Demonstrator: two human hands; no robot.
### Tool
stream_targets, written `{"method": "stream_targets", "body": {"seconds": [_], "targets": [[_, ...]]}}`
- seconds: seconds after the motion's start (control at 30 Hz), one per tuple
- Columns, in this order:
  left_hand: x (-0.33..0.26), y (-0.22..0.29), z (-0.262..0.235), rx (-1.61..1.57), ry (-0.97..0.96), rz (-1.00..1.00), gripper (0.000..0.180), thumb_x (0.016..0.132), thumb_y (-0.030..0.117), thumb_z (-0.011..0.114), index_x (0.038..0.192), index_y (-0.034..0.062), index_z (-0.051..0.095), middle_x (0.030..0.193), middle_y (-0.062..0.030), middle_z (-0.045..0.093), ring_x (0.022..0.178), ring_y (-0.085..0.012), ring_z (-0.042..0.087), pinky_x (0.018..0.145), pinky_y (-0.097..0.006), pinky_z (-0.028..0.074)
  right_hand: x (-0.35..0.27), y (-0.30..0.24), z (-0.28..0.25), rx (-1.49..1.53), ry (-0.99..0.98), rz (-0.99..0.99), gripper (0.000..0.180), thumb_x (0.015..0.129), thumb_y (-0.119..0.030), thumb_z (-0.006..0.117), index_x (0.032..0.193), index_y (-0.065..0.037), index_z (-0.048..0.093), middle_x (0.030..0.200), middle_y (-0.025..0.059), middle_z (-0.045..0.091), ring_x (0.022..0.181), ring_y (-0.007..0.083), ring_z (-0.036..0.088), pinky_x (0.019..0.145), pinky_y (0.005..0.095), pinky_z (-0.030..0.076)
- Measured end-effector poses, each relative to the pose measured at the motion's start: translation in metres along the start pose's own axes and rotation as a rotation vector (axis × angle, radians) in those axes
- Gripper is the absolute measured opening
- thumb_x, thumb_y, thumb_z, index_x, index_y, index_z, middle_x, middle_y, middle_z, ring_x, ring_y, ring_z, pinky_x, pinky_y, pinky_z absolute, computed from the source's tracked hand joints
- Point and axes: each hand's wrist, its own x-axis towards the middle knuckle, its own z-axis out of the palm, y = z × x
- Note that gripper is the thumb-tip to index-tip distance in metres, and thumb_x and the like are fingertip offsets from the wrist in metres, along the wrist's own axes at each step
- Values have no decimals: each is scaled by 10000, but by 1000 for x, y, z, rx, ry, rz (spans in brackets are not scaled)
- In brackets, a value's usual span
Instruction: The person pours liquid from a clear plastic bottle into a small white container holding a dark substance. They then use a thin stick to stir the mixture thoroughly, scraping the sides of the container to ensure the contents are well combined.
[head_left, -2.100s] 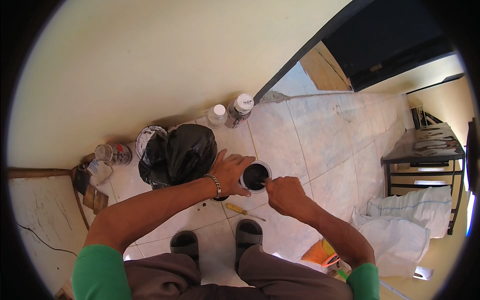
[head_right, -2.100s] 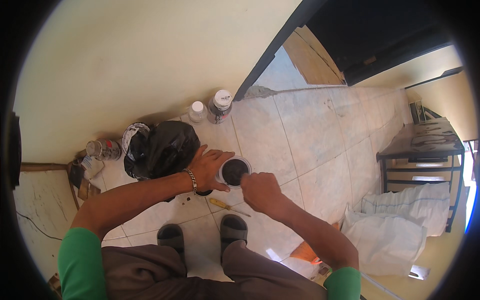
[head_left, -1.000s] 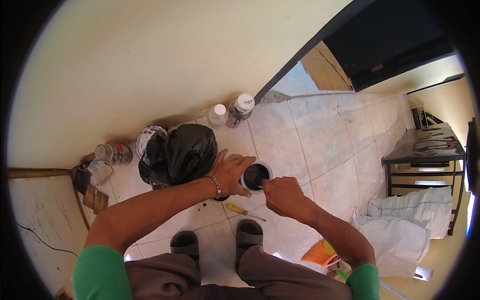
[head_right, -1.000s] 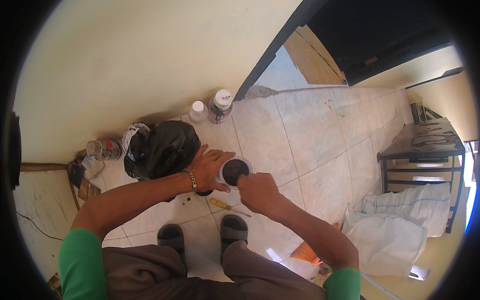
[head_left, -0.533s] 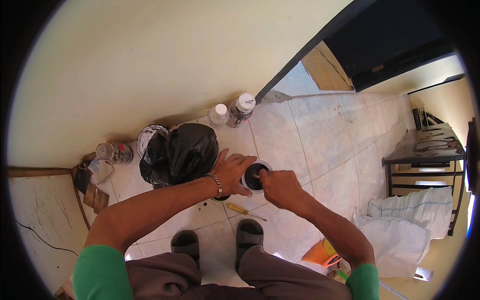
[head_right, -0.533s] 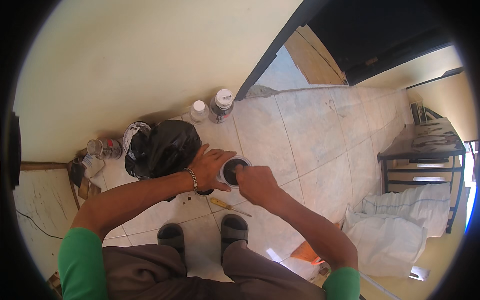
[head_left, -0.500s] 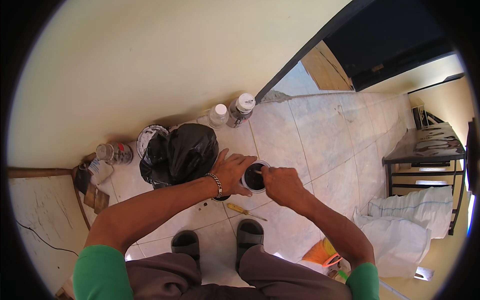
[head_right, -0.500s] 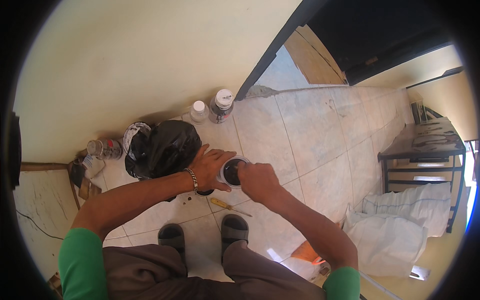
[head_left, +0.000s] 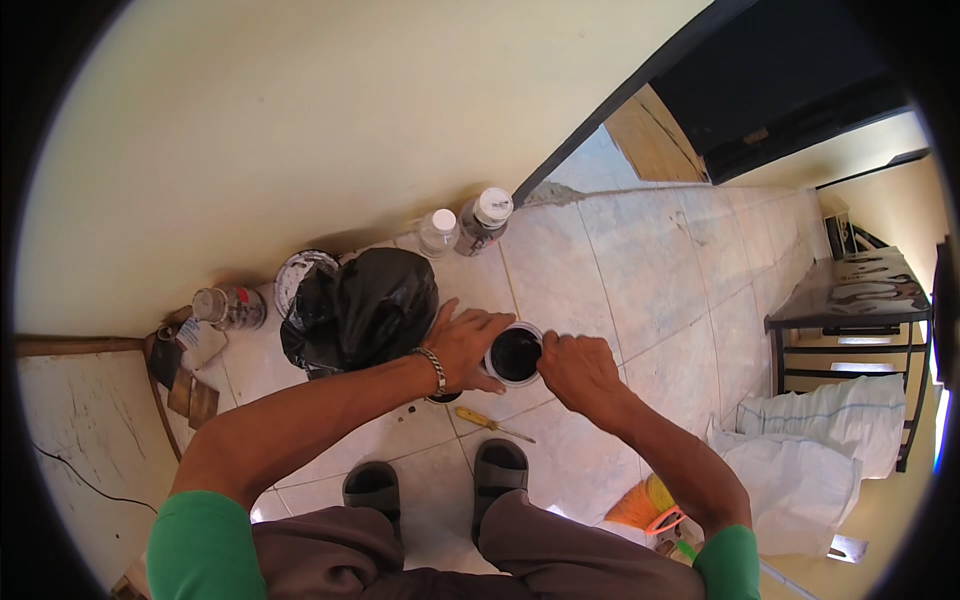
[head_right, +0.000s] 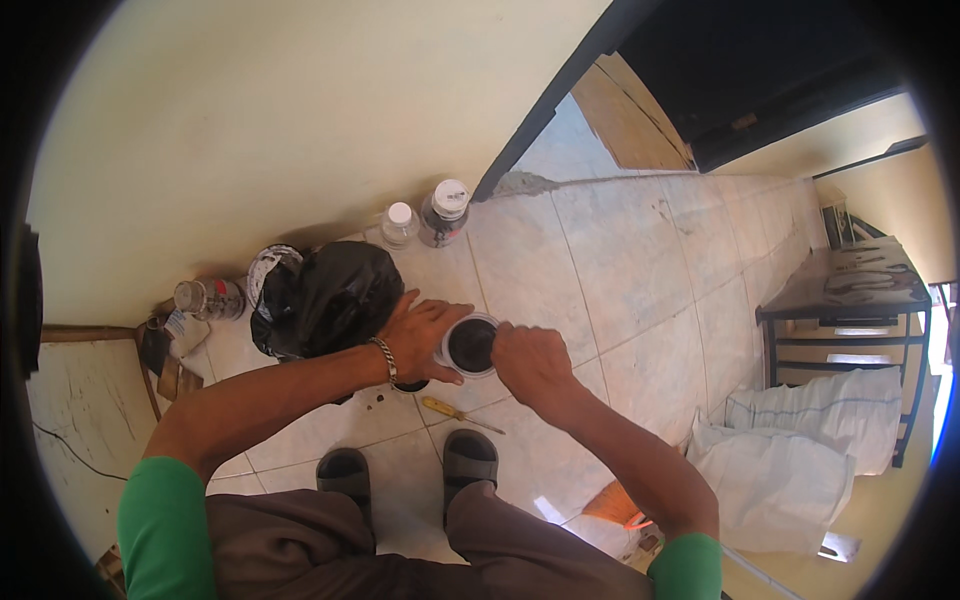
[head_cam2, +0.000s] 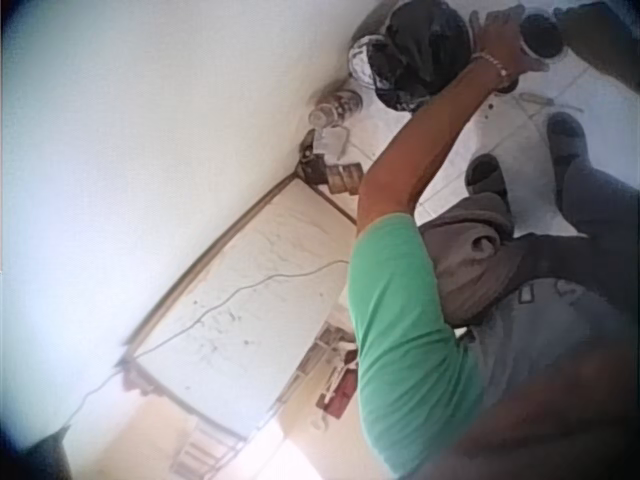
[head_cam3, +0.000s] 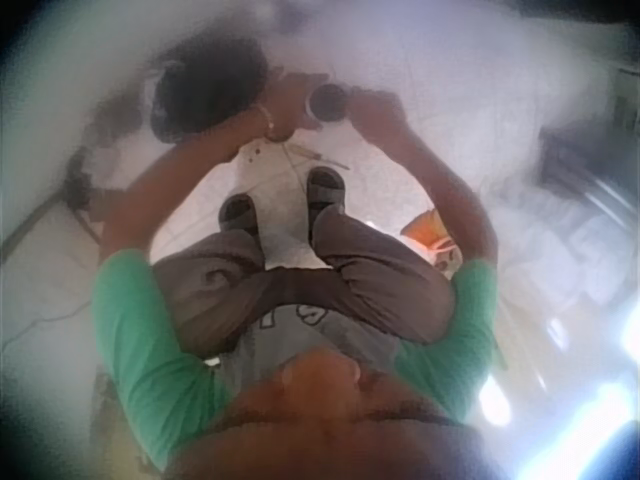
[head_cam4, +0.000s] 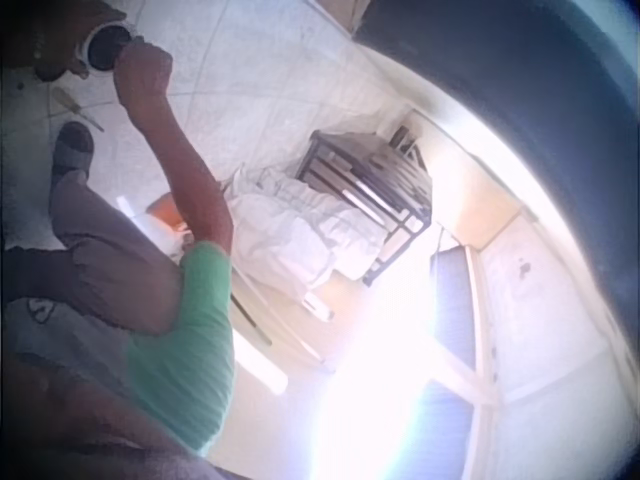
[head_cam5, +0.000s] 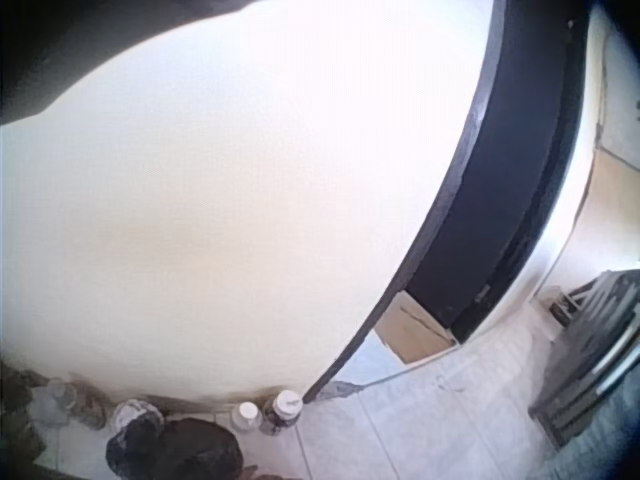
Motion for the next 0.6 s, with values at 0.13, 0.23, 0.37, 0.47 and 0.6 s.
{"method": "stream_targets", "body": {"seconds": [0.13, 0.23, 0.37, 0.47, 0.6], "targets": [[-1, -3, 3, 5, 11, 5, 1114, 661, 568, 927, 1555, 144, 415, 1425, -183, 598, 1418, -345, 502, 1236, -616, 196, -10, -15, -2, -8, -136, -170, 125, 912, -112, 635, 934, 11, 624, 763, 188, 716, 681, 345, 732, 562, 465, 555], [0, -2, 4, 13, 17, 7, 1109, 652, 555, 938, 1542, 139, 424, 1434, -166, 600, 1412, -333, 510, 1232, -620, 203, 5, -22, -2, 84, -60, -117, 130, 896, -86, 634, 991, 1, 652, 790, 185, 734, 734, 336, 756, 600, 451, 582], [-2, 1, -1, 9, 16, -4, 1091, 642, 526, 956, 1520, 131, 444, 1452, -135, 601, 1400, -310, 526, 1226, -628, 214, 4, -3, -10, 46, -98, 19, 141, 897, -71, 617, 1001, 20, 645, 783, 205, 731, 755, 371, 755, 659, 473, 587], [-2, 1, -1, 17, 4, -13, 1096, 646, 531, 953, 1526, 132, 437, 1455, -139, 598, 1411, -314, 514, 1226, -626, 213, -4, 0, -8, 78, -268, -19, 132, 909, -81, 603, 989, 16, 644, 792, 206, 731, 755, 375, 752, 665, 501, 581], [1, 3, -4, 13, -40, -16, 1134, 674, 565, 924, 1573, 130, 389, 1447, -191, 579, 1439, -352, 473, 1234, -621, 200, -6, 4, 4, 204, -73, 17, 185, 1015, -140, 544, 989, 20, 634, 726, 216, 694, 709, 412, 714, 627, 522, 549]]}}
